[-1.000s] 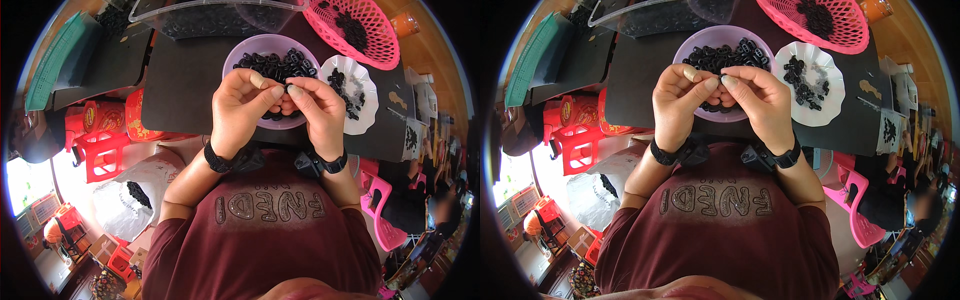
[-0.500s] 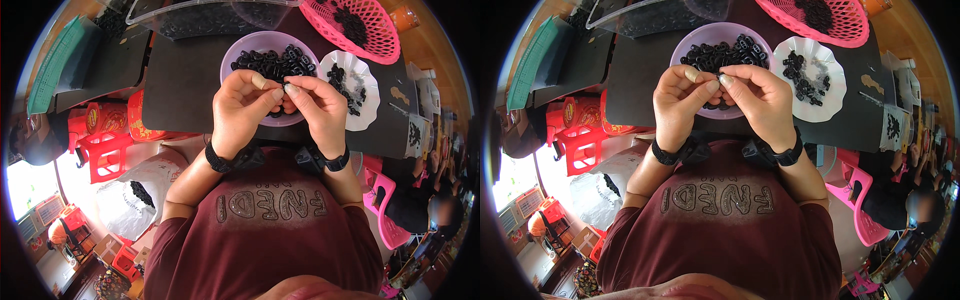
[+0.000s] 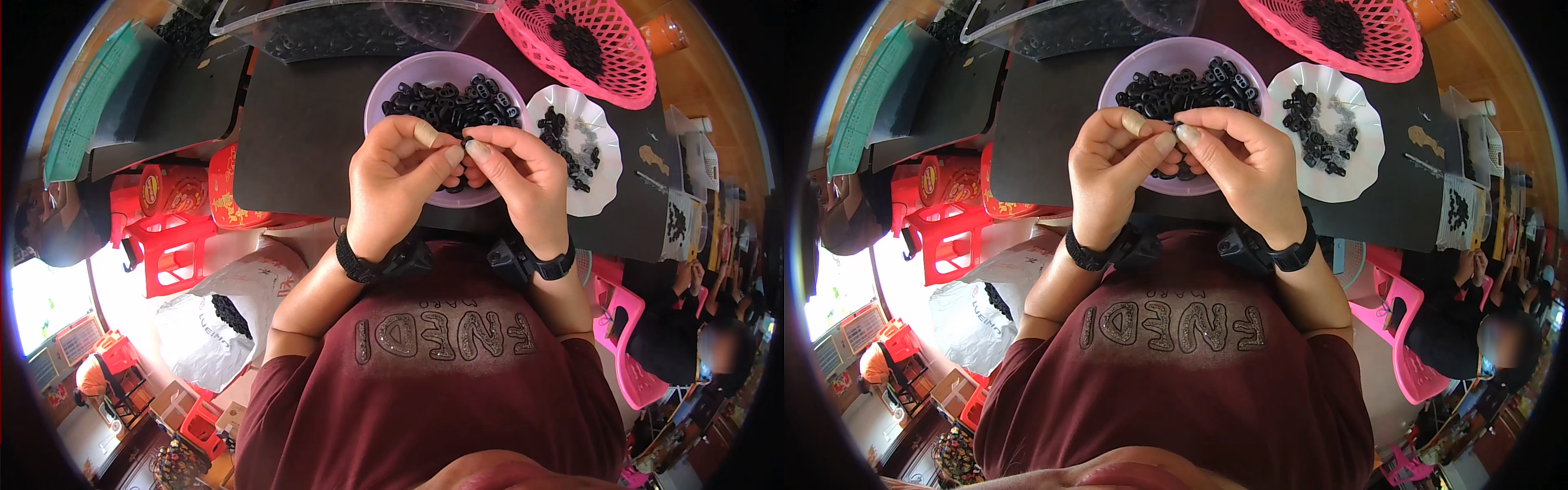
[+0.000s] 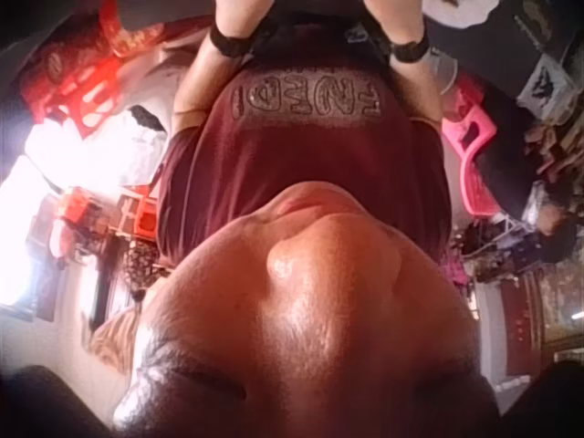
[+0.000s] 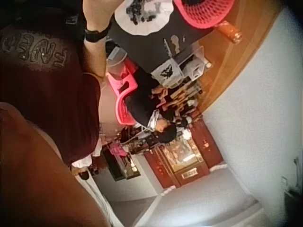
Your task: The person assembles plastic cord locks by taking components from the plates and fitting the inner pieces into the lock bodies by hand.
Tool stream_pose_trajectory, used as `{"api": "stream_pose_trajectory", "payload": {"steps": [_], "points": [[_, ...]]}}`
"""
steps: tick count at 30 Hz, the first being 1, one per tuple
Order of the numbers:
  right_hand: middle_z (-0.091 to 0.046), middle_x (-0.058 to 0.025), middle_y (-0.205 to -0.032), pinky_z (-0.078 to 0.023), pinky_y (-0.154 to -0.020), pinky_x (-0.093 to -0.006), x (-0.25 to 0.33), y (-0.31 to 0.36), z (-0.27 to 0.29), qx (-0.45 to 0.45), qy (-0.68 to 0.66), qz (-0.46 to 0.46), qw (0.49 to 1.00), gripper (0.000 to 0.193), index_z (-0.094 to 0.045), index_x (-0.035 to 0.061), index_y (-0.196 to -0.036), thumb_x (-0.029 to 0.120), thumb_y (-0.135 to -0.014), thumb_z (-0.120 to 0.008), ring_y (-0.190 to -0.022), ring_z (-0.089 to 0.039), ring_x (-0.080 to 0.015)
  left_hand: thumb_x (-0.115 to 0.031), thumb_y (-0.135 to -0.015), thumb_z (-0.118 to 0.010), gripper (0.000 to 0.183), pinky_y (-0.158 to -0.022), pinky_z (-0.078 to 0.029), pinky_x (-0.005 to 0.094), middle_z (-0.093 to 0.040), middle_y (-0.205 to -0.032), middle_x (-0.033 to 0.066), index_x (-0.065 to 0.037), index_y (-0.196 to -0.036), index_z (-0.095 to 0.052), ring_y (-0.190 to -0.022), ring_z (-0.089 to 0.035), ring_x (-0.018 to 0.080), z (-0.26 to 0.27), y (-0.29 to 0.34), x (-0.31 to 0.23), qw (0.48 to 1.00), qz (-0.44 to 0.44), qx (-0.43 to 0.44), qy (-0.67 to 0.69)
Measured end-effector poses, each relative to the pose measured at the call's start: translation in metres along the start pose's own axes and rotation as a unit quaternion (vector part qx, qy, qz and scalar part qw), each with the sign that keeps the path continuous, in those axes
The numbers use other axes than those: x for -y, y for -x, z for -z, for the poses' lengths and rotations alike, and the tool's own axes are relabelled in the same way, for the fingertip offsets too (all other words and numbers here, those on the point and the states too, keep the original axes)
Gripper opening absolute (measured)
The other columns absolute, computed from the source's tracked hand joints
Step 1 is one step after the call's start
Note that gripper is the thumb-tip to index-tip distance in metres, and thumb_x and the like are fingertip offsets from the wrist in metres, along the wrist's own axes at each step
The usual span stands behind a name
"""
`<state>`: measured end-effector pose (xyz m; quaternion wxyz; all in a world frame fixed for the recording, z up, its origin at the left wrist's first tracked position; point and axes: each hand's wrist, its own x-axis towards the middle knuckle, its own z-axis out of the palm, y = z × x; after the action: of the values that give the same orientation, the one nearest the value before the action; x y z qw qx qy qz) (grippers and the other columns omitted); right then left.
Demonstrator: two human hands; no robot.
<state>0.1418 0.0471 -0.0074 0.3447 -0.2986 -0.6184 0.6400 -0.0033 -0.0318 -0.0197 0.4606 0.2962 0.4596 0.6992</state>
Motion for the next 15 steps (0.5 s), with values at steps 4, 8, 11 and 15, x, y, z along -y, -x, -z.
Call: {"api": "stream_pose_trajectory", "payload": {"steps": [4,8,11,15], "points": [[-0.069,-0.0037,-0.088,-0.052,-0.066,-0.0199,0.0013,-0.0023,0.0002,0.000,0.009,-0.011,1.000,0.017,-0.068,-0.0004,-0.107,0.007,-0.092,-0.063,-0.075,-0.063,-0.0065,0.005,-0.087,-0.065,0.017,-0.069,-0.056,0.0267,-0.067,-0.094,0.0100,0.000,-0.097,-0.052,-0.081,-0.067,0.0150,0.0019,0.0007,0.0006,1.000,0.001,0.007,0.003],[-0.068,-0.0024,-0.086,-0.051,-0.065,-0.0193,0.0017,-0.0041,0.0001,0.000,0.018,-0.017,1.000,0.018,-0.068,0.0004,-0.107,0.008,-0.092,-0.064,-0.073,-0.061,-0.0059,0.004,-0.087,-0.066,0.017,-0.070,-0.056,0.0265,-0.067,-0.094,0.0100,0.000,-0.098,-0.052,-0.080,-0.066,0.0141,0.0007,-0.0017,0.0014,1.000,0.006,0.003,-0.002],[-0.067,-0.0017,-0.086,-0.049,-0.064,-0.0189,0.0019,-0.0060,-0.0026,-0.006,0.021,0.005,1.000,0.017,-0.069,0.0009,-0.107,0.008,-0.092,-0.065,-0.072,-0.060,-0.0057,0.004,-0.087,-0.066,0.019,-0.070,-0.056,0.0261,-0.067,-0.094,0.0100,0.000,-0.099,-0.052,-0.080,-0.066,0.0136,-0.0007,-0.0039,0.0013,1.000,0.006,-0.006,-0.001],[-0.066,-0.0013,-0.087,-0.048,-0.063,-0.0184,-0.0010,-0.0094,-0.0043,-0.026,0.038,0.078,0.996,0.017,-0.068,0.0016,-0.106,0.008,-0.091,-0.066,-0.073,-0.059,-0.0056,0.003,-0.087,-0.067,0.021,-0.069,-0.056,0.0254,-0.067,-0.094,0.0098,-0.001,-0.100,-0.051,-0.080,-0.066,0.0131,-0.0023,-0.0051,0.0022,1.000,-0.010,-0.008,0.009]]}}
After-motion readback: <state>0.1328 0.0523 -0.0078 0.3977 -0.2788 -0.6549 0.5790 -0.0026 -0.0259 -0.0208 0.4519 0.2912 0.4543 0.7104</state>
